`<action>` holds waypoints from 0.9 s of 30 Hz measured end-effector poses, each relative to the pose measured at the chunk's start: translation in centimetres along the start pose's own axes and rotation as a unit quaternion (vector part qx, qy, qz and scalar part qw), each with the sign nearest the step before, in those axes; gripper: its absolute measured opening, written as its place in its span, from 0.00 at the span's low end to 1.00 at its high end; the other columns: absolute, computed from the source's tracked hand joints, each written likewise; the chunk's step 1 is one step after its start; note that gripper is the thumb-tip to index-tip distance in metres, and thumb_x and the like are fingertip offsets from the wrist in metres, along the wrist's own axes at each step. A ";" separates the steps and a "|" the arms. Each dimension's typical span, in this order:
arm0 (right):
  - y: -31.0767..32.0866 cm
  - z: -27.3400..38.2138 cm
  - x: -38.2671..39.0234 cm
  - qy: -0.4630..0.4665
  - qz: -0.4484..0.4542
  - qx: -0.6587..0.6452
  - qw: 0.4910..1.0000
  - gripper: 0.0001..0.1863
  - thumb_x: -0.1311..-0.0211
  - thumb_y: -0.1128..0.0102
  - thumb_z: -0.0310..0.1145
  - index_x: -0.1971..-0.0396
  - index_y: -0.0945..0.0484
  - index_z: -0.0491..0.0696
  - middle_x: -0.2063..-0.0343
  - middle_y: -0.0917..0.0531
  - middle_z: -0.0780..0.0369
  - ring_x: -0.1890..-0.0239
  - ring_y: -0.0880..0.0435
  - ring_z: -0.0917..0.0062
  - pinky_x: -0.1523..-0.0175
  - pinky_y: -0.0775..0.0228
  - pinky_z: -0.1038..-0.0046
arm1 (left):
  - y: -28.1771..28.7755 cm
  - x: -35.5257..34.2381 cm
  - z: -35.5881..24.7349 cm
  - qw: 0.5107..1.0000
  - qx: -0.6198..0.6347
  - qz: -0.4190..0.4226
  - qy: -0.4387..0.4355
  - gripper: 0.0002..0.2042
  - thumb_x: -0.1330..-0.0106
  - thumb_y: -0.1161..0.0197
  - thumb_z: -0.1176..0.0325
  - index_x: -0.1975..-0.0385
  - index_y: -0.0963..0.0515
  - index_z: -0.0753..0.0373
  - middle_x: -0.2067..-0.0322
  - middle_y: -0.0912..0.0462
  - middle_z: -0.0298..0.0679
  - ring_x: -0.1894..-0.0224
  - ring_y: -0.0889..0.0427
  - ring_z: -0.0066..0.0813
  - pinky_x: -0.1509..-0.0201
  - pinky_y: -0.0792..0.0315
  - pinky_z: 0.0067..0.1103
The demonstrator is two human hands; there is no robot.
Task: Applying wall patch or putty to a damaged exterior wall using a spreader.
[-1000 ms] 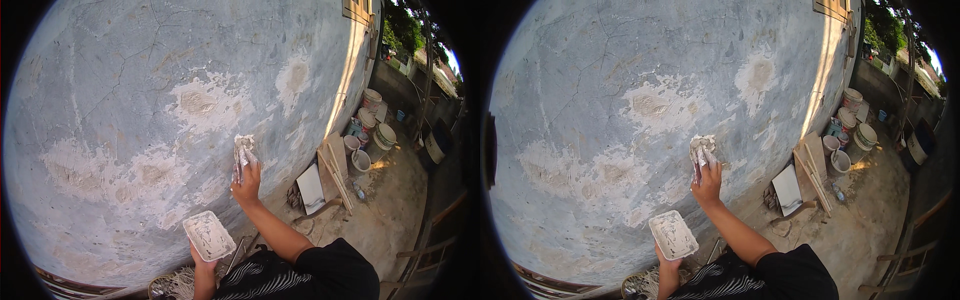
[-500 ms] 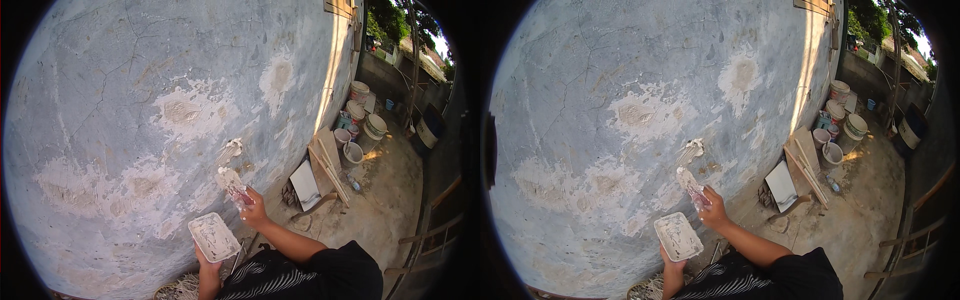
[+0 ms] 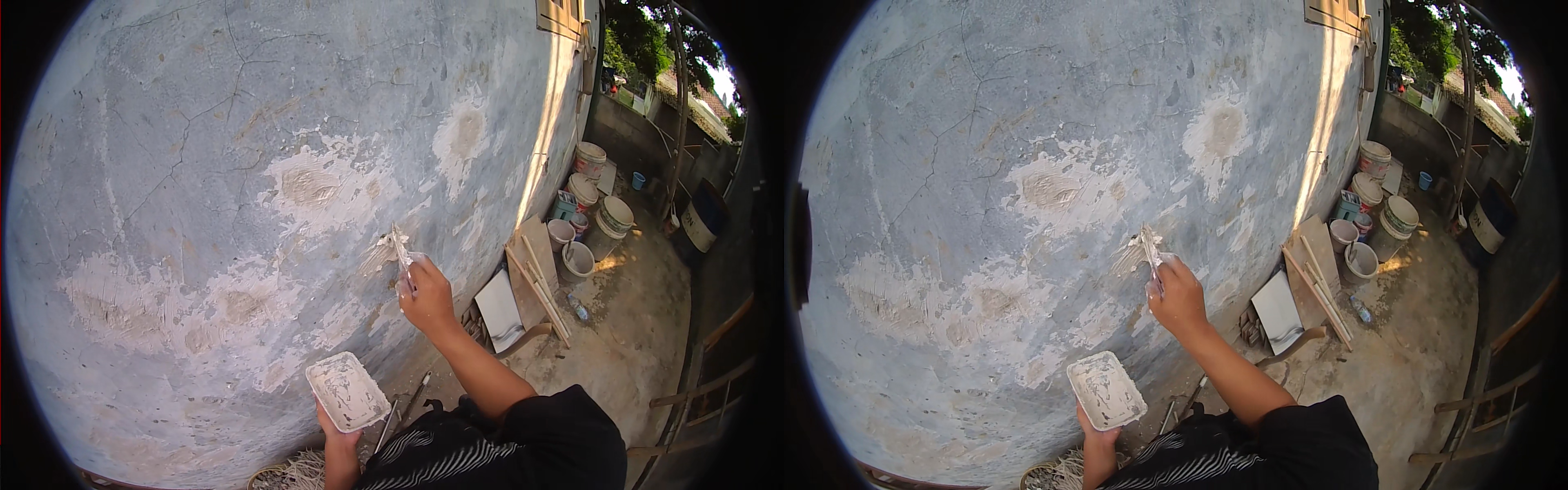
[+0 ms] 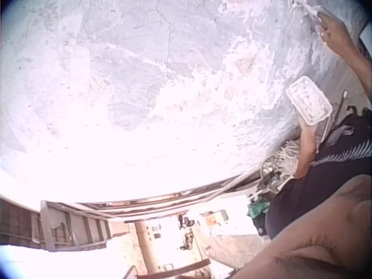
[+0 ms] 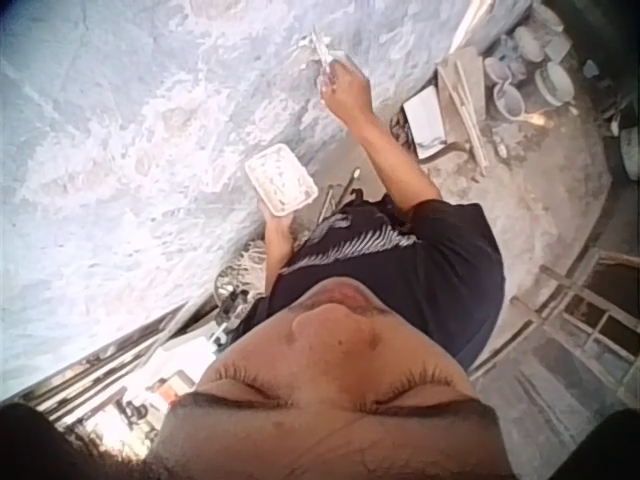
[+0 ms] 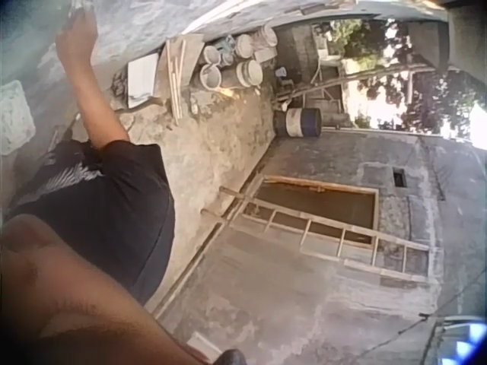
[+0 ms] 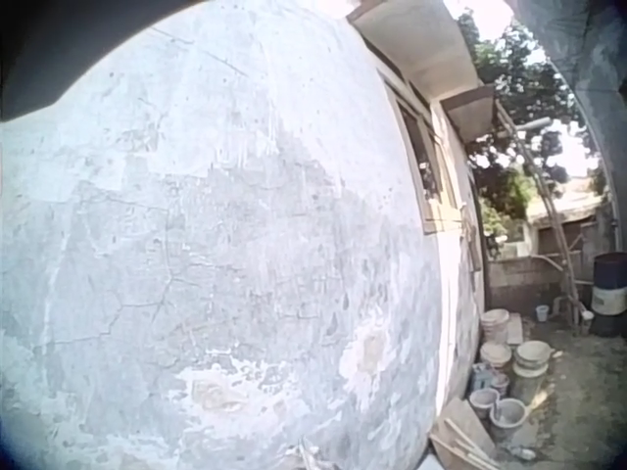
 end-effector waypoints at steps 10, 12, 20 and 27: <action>-2.6 2.1 1.4 -0.009 0.043 0.060 0.997 0.08 0.49 0.34 0.29 0.72 0.23 0.43 0.67 0.25 0.55 0.65 0.20 0.56 0.61 0.26 0.58 | 0.2 -0.5 1.3 1.000 -0.009 -0.010 0.020 0.28 0.27 0.57 0.45 0.38 0.29 0.58 0.44 0.20 0.44 0.45 0.19 0.49 0.42 0.25 0.48; -2.7 2.3 1.6 -0.003 0.041 0.041 0.998 0.08 0.51 0.36 0.27 0.71 0.23 0.41 0.66 0.25 0.55 0.66 0.20 0.55 0.62 0.26 0.59 | 0.1 -1.0 2.0 0.999 -0.013 -0.013 0.034 0.27 0.27 0.57 0.45 0.38 0.29 0.58 0.44 0.20 0.43 0.45 0.20 0.49 0.42 0.25 0.48; -4.3 3.4 5.5 0.011 0.154 -0.034 0.987 0.16 0.52 0.34 0.26 0.60 0.20 0.40 0.60 0.21 0.54 0.61 0.17 0.60 0.55 0.24 0.63 | -2.1 -4.4 6.3 0.996 -0.069 -0.002 0.052 0.28 0.26 0.58 0.44 0.36 0.30 0.56 0.41 0.22 0.40 0.42 0.21 0.43 0.38 0.27 0.44; -2.0 -8.4 8.7 -0.352 0.111 -0.458 0.809 0.11 0.37 0.45 0.20 0.55 0.21 0.39 0.62 0.15 0.62 0.61 0.18 0.81 0.58 0.26 0.76 | -3.1 -8.1 9.8 0.996 -0.046 0.049 0.054 0.33 0.27 0.62 0.37 0.33 0.34 0.53 0.39 0.25 0.40 0.39 0.24 0.45 0.36 0.30 0.46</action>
Point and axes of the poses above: each hand's wrist, its own x-axis away from the middle knuckle, its own y-axis out of the back of the hand, z = x × y, the point moved 8 cm from there along -x, towards the middle knuckle
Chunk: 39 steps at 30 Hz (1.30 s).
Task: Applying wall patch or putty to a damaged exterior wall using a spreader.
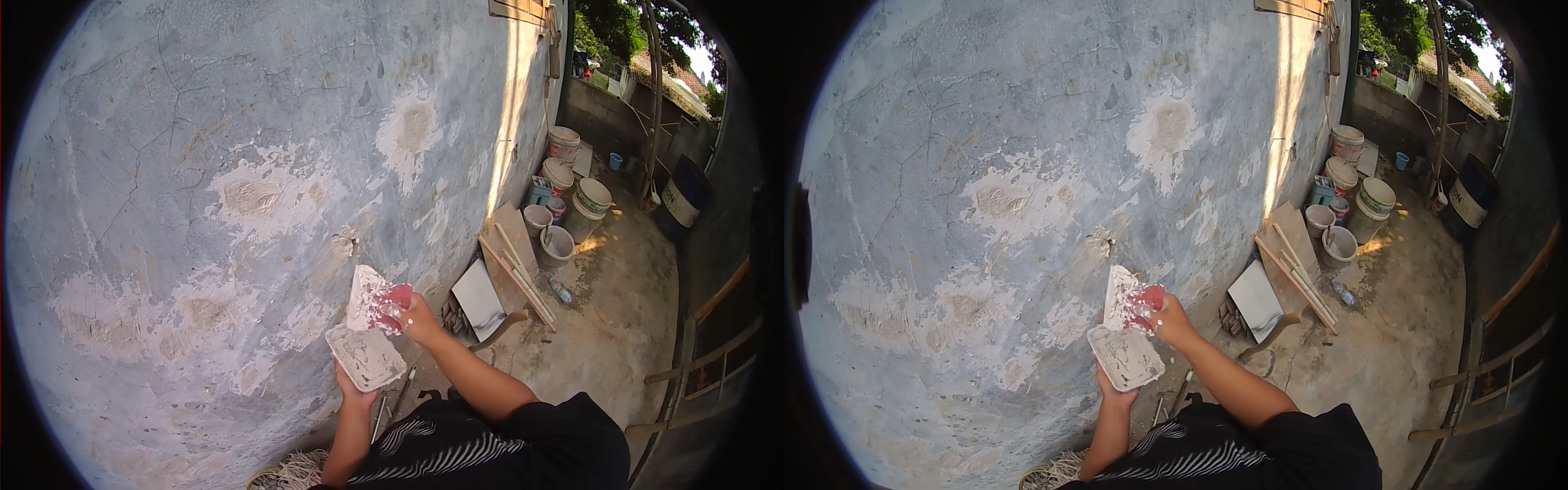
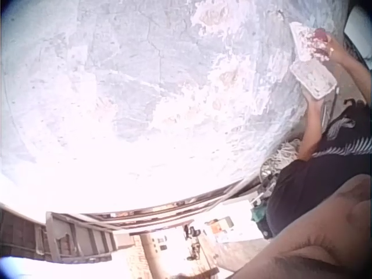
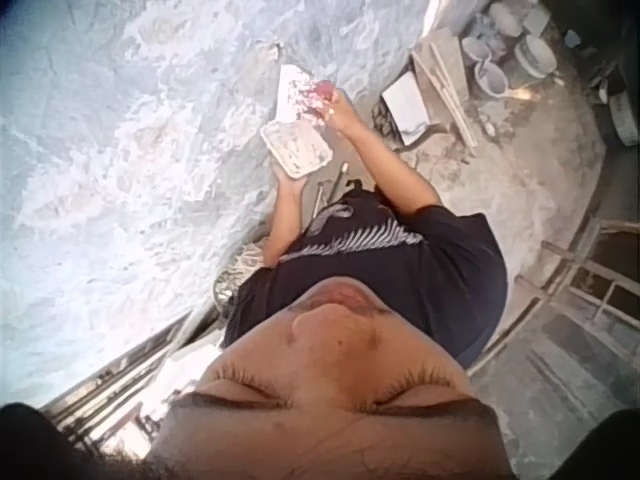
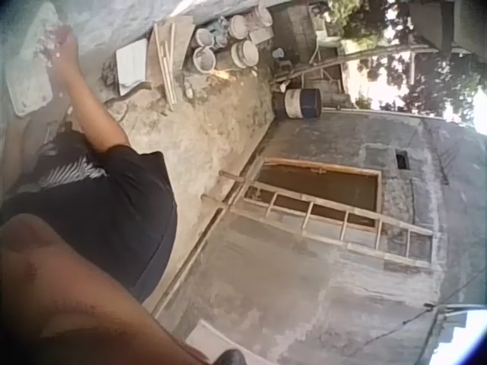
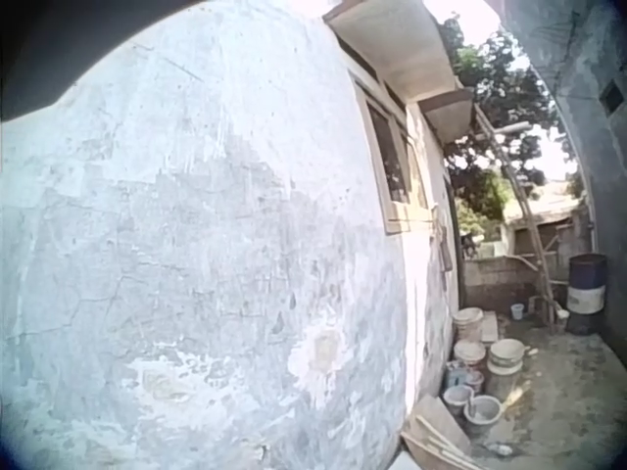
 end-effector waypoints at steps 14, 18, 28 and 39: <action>-8.5 7.8 -1.6 0.355 -0.106 0.510 0.776 0.05 0.45 0.38 0.25 0.69 0.22 0.40 0.63 0.23 0.51 0.64 0.20 0.53 0.61 0.26 0.59 | -0.1 7.0 -4.2 0.996 0.065 0.009 -0.069 0.31 0.28 0.56 0.41 0.34 0.31 0.55 0.41 0.22 0.42 0.42 0.21 0.48 0.40 0.27 0.49; -9.0 5.4 -1.1 0.324 -0.069 0.554 0.764 0.10 0.52 0.34 0.28 0.68 0.21 0.43 0.56 0.24 0.52 0.62 0.19 0.55 0.59 0.24 0.58 | 0.7 7.1 -4.6 0.994 0.078 -0.013 -0.081 0.29 0.28 0.56 0.42 0.36 0.30 0.56 0.42 0.21 0.41 0.44 0.20 0.47 0.41 0.26 0.48; -9.4 9.0 1.2 0.386 0.098 0.425 0.813 0.05 0.45 0.36 0.27 0.70 0.21 0.41 0.69 0.22 0.55 0.69 0.20 0.58 0.64 0.27 0.61 | 1.7 5.8 -3.6 0.995 0.045 -0.055 -0.069 0.27 0.26 0.57 0.45 0.38 0.28 0.56 0.44 0.20 0.41 0.45 0.19 0.47 0.41 0.26 0.47; -3.2 12.2 -8.1 0.345 -0.043 0.429 0.833 0.13 0.39 0.34 0.38 0.72 0.22 0.42 0.75 0.20 0.54 0.71 0.20 0.55 0.66 0.29 0.61 | 0.5 5.8 -3.1 0.992 0.069 -0.043 -0.095 0.27 0.26 0.57 0.46 0.37 0.29 0.56 0.43 0.20 0.42 0.45 0.19 0.49 0.42 0.26 0.49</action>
Point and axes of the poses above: each hand's wrist, its own x-axis away from the middle knuckle, its own y-axis out of the back of the hand, z = x × y, the point moved 8 cm from there along -x, towards the middle knuckle
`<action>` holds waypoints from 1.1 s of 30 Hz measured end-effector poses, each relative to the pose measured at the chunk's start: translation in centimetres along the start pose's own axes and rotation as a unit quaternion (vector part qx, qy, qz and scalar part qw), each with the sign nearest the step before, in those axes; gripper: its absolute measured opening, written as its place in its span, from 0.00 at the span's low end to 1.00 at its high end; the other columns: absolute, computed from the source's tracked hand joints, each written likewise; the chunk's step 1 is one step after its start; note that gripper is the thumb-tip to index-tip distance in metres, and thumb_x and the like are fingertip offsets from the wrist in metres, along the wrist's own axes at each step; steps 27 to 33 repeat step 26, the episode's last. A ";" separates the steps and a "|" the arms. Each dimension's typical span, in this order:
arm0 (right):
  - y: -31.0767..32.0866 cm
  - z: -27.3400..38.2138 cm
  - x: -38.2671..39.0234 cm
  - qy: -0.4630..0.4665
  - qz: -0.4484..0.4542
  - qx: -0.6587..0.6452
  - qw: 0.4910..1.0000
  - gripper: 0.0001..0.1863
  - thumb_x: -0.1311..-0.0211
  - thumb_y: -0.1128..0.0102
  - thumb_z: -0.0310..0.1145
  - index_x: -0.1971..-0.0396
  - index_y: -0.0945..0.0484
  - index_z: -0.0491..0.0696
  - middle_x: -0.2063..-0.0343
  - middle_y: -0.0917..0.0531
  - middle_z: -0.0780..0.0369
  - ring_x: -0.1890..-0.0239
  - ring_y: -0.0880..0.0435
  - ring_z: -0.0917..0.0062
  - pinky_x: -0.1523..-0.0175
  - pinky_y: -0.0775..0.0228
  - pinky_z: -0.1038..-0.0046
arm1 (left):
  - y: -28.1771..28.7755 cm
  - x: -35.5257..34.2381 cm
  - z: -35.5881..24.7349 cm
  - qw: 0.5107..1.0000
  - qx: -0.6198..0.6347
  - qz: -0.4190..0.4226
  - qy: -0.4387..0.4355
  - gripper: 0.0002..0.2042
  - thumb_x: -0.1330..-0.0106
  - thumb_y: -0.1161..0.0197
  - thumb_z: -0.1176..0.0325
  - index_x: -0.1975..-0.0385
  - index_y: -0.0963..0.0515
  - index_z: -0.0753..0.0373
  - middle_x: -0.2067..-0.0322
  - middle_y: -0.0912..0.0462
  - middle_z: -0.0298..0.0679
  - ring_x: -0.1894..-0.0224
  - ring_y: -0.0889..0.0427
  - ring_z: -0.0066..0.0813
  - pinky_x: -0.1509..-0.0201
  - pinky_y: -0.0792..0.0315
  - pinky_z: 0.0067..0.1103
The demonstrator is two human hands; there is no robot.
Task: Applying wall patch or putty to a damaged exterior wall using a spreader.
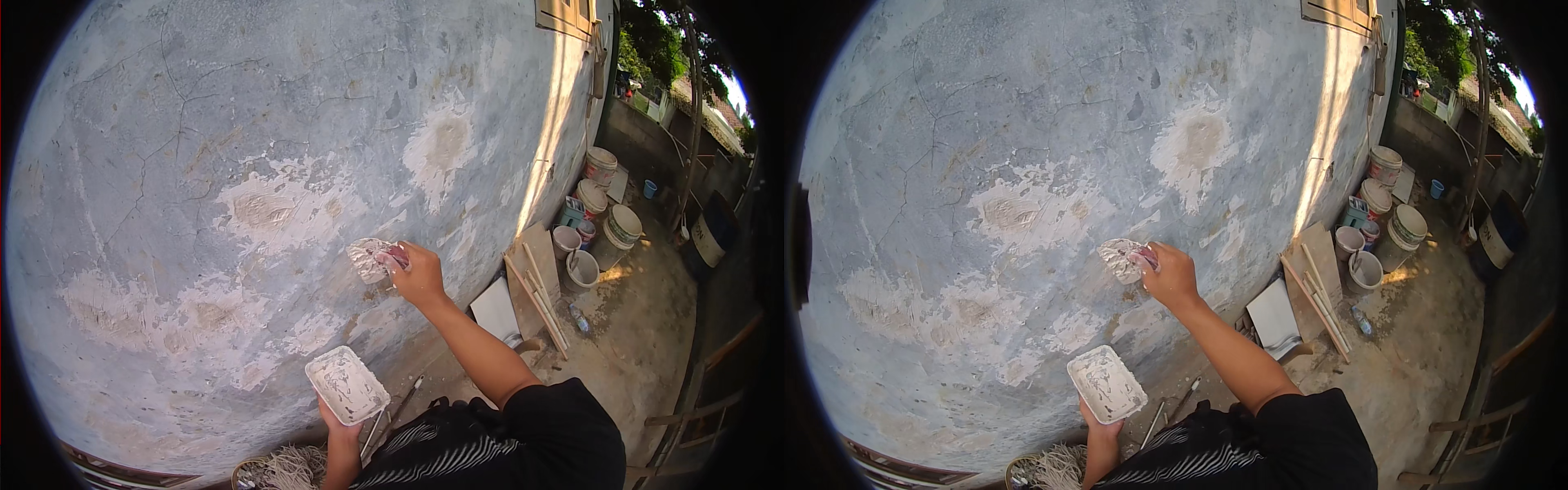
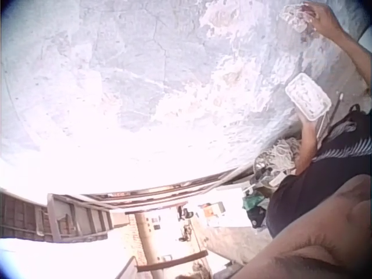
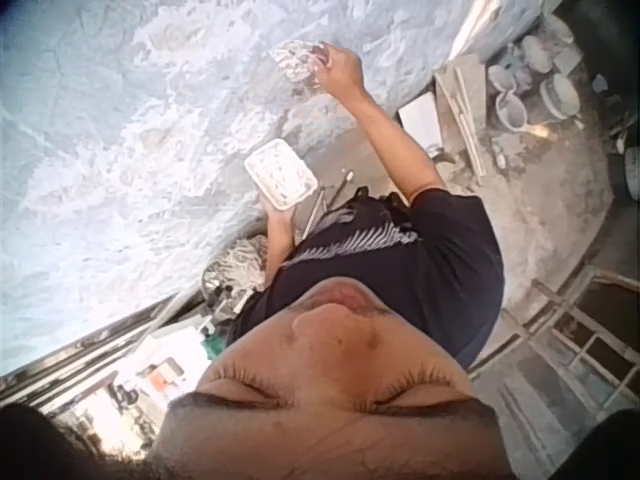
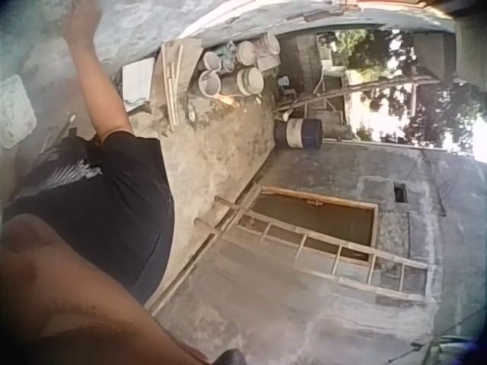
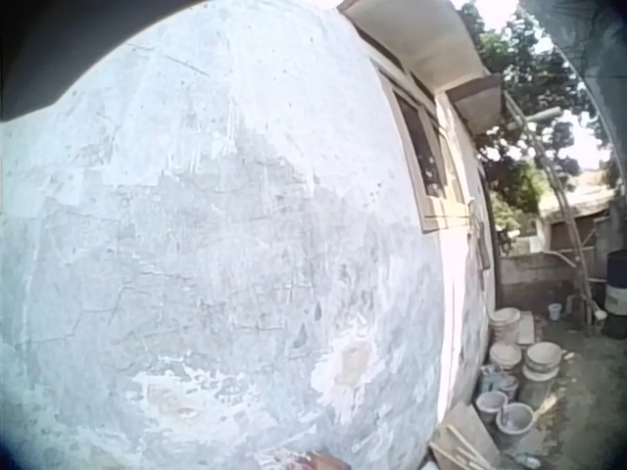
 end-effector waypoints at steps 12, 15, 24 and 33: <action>2.5 -2.6 1.1 -0.117 0.103 -0.175 0.972 0.10 0.39 0.33 0.33 0.67 0.18 0.41 0.74 0.17 0.55 0.70 0.16 0.66 0.63 0.25 0.70 | -1.6 1.5 1.4 1.000 0.012 0.012 -0.008 0.27 0.27 0.56 0.48 0.37 0.29 0.59 0.43 0.21 0.45 0.45 0.19 0.51 0.42 0.26 0.50; -1.4 0.7 1.7 -0.013 0.131 -0.088 0.987 0.11 0.40 0.32 0.34 0.68 0.19 0.40 0.73 0.17 0.54 0.72 0.17 0.65 0.64 0.26 0.70 | -1.5 0.6 2.2 1.000 0.008 0.007 0.015 0.27 0.27 0.57 0.47 0.37 0.30 0.59 0.43 0.21 0.44 0.45 0.20 0.51 0.42 0.26 0.50; 6.4 -5.4 -1.4 -0.078 -0.075 -0.023 0.994 0.11 0.39 0.33 0.32 0.67 0.18 0.39 0.70 0.13 0.56 0.68 0.12 0.65 0.63 0.23 0.68 | -1.5 0.0 0.9 0.999 0.013 0.031 0.006 0.29 0.28 0.55 0.45 0.36 0.30 0.57 0.42 0.22 0.44 0.43 0.20 0.51 0.41 0.27 0.51; 7.4 -5.5 -0.8 -0.123 -0.061 -0.136 0.981 0.09 0.38 0.33 0.34 0.65 0.17 0.45 0.65 0.13 0.55 0.58 0.12 0.67 0.52 0.21 0.64 | -1.8 0.1 0.4 0.999 0.007 0.042 0.004 0.29 0.28 0.54 0.44 0.36 0.30 0.57 0.41 0.22 0.44 0.43 0.21 0.51 0.40 0.27 0.51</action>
Point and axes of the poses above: each hand's wrist, its own x-axis away from the middle knuckle, its own y-axis out of the back of the hand, z = x × y, the point moved 8 cm from there along -x, towards the middle knuckle
